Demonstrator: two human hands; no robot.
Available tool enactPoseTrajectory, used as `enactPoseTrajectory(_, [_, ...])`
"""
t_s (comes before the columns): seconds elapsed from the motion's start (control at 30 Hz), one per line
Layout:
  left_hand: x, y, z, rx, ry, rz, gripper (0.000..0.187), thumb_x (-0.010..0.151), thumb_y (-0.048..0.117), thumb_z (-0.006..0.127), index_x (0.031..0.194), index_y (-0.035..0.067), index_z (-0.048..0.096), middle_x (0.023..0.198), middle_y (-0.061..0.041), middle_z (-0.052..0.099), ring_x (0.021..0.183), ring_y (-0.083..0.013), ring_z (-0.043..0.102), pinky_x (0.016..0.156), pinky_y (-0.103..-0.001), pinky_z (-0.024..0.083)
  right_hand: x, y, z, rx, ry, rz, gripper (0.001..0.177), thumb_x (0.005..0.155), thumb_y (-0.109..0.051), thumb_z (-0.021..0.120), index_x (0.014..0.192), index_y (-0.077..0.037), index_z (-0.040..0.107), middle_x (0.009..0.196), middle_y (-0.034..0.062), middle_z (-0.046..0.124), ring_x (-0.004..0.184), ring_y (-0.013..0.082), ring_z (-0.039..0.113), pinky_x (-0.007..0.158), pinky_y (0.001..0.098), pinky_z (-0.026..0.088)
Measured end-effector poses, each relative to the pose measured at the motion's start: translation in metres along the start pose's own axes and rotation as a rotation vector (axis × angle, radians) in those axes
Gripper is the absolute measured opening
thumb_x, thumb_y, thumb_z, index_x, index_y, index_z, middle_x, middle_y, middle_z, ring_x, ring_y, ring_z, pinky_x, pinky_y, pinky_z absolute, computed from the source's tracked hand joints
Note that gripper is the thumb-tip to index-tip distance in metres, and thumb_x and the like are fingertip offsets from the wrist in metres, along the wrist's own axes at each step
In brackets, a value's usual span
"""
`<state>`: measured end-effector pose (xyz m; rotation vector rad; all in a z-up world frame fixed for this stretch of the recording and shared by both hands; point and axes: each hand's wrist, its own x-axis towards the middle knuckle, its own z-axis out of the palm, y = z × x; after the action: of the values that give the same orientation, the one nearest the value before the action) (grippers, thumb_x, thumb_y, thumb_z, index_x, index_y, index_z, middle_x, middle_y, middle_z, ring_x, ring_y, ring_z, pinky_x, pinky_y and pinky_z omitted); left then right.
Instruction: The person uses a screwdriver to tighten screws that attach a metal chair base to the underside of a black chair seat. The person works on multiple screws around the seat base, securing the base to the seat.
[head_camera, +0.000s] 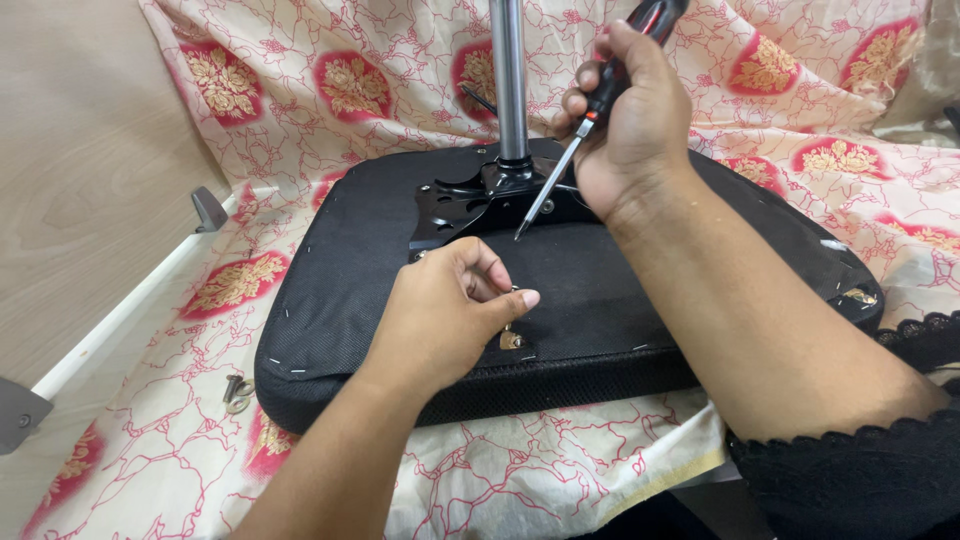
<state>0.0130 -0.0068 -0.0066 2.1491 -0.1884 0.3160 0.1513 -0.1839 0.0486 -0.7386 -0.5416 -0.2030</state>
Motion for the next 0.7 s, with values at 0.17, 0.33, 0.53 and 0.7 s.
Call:
enactPoseTrajectory(0.17, [0.041,-0.001,-0.007,0.299,-0.125,0.093,0.025,0.073,0.023,0.087,0.091,0.012,0.071,0.074,0.000,0.075,0.071,-0.0142,0.072,0.069,-0.032,0.056,-0.002,-0.039,-0.022,-0.201,-0.141,-0.119,0.021,0.109,-0.033,0.058,0.114,-0.013,0.056,0.087,0.0046,0.059,0.069,0.0153,0.053,0.064,0.0331,0.044])
enactPoseTrajectory(0.33, [0.076,0.011,0.007,0.421,-0.147,0.265,0.020,0.075,0.023,0.083,0.092,0.014,0.075,0.079,-0.002,0.077,0.078,-0.0176,0.074,0.077,-0.034,0.057,-0.015,-0.058,-0.032,-0.381,-0.262,-0.155,0.021,0.115,-0.032,0.051,0.124,-0.013,0.052,0.086,0.0067,0.057,0.065,0.0171,0.052,0.062,0.0342,0.044])
enactPoseTrajectory(0.53, [0.097,0.038,0.032,0.074,0.141,0.411,0.050,0.106,0.044,0.054,0.078,0.008,0.074,0.067,-0.006,0.072,0.064,-0.0229,0.074,0.069,-0.036,0.056,-0.025,-0.063,-0.037,-0.473,-0.348,0.026,0.031,0.113,-0.033,0.047,0.124,-0.006,0.056,0.066,0.0056,0.048,0.055,0.0177,0.048,0.058,0.0330,0.043])
enactPoseTrajectory(0.7, [0.118,0.071,0.061,-0.259,0.133,0.738,0.038,0.104,0.044,0.056,0.100,0.007,0.062,0.067,-0.001,0.074,0.062,-0.0107,0.077,0.066,-0.027,0.060,-0.028,-0.063,-0.043,-0.454,-0.192,0.031,0.039,0.112,-0.035,0.047,0.116,-0.003,0.068,0.065,0.0031,0.051,0.055,0.0137,0.048,0.052,0.0287,0.040])
